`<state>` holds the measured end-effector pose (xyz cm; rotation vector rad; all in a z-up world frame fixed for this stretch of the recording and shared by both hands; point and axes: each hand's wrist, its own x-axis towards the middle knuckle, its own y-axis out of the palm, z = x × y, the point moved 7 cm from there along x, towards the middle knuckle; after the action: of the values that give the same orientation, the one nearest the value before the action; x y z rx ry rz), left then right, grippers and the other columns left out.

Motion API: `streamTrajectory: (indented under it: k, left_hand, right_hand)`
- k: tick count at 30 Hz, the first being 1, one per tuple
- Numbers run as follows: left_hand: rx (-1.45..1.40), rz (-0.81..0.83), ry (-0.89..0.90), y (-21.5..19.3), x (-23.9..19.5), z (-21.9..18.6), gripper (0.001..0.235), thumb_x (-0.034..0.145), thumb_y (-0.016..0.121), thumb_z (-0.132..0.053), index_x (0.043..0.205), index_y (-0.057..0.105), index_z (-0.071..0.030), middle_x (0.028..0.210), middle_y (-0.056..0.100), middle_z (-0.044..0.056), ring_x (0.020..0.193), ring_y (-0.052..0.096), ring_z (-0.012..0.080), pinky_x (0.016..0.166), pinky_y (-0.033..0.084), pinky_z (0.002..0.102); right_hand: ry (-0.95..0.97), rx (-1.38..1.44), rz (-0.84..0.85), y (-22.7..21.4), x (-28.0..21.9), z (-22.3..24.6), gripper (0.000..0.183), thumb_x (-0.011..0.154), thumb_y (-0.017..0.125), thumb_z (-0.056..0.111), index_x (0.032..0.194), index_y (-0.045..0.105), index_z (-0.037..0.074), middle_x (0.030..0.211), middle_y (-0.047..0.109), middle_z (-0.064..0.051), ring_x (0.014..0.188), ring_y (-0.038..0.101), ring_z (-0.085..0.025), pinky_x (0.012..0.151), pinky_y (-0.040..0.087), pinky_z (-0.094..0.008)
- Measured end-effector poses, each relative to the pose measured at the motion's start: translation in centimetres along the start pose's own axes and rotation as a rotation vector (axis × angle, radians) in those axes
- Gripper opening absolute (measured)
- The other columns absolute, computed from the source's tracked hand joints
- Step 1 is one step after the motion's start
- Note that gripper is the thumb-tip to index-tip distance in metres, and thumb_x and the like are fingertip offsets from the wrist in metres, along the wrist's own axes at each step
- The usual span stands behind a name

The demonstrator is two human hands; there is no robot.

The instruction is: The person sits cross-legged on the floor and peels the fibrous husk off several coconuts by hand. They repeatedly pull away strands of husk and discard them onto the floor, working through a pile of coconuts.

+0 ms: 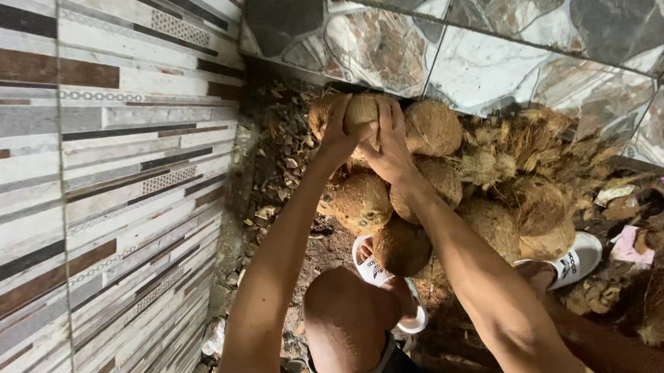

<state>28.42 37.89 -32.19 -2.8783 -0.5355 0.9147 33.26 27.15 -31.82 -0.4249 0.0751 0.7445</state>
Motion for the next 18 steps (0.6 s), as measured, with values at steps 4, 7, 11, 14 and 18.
streamTrajectory:
  k: [4,7,11,14,18]
  left_hand:
    - [-0.076,0.055,-0.019,0.1,0.1,-0.4,0.095,0.087,0.073,-0.055,0.158,0.022,-0.018,0.161,0.009,0.027,0.146,0.012,0.0547,0.115,0.024,0.069]
    - [-0.094,0.014,0.091,0.2,0.9,-1.3,0.099,0.084,0.076,-0.055,0.154,0.025,-0.009,0.155,0.017,0.029,0.139,0.025,0.0602,0.102,0.046,0.068]
    - [0.067,0.023,-0.013,0.3,0.3,-1.0,0.084,0.092,0.068,-0.053,0.157,0.026,-0.021,0.162,0.011,0.022,0.144,0.021,0.0502,0.115,0.020,0.064]
    - [0.109,0.056,-0.062,0.4,0.1,-1.9,0.087,0.091,0.064,-0.062,0.159,0.023,-0.026,0.162,0.008,0.026,0.146,0.018,0.0503,0.119,0.012,0.064]
    - [0.411,-0.014,0.155,0.6,0.0,-3.2,0.082,0.099,0.054,-0.065,0.157,0.024,-0.017,0.163,0.019,0.016,0.146,0.014,0.0538,0.114,0.005,0.076]
  right_hand:
    - [-0.068,-0.175,-0.038,0.0,-0.4,0.9,0.082,0.093,0.069,0.010,0.156,0.018,0.016,0.151,0.022,-0.027,0.141,0.021,-0.055,0.113,0.028,-0.067]
    - [-0.116,-0.458,-0.238,-0.3,-0.4,1.3,0.066,0.094,0.063,0.018,0.151,0.033,0.007,0.145,0.039,-0.025,0.135,0.044,-0.040,0.114,0.033,-0.063]
    - [-0.088,-0.545,-0.222,-0.7,-0.6,0.7,0.065,0.091,0.067,0.023,0.148,0.040,0.007,0.144,0.046,-0.017,0.134,0.047,-0.034,0.114,0.024,-0.061]
    - [0.079,-0.412,-0.034,-1.5,-0.5,1.8,0.071,0.095,0.065,0.021,0.154,0.027,0.009,0.156,0.030,-0.019,0.145,0.031,-0.035,0.119,0.018,-0.063]
    - [0.170,-0.147,0.214,-2.1,-1.1,2.3,0.074,0.105,0.043,0.044,0.159,0.008,0.007,0.163,0.004,-0.024,0.148,0.009,-0.049,0.117,0.017,-0.069]
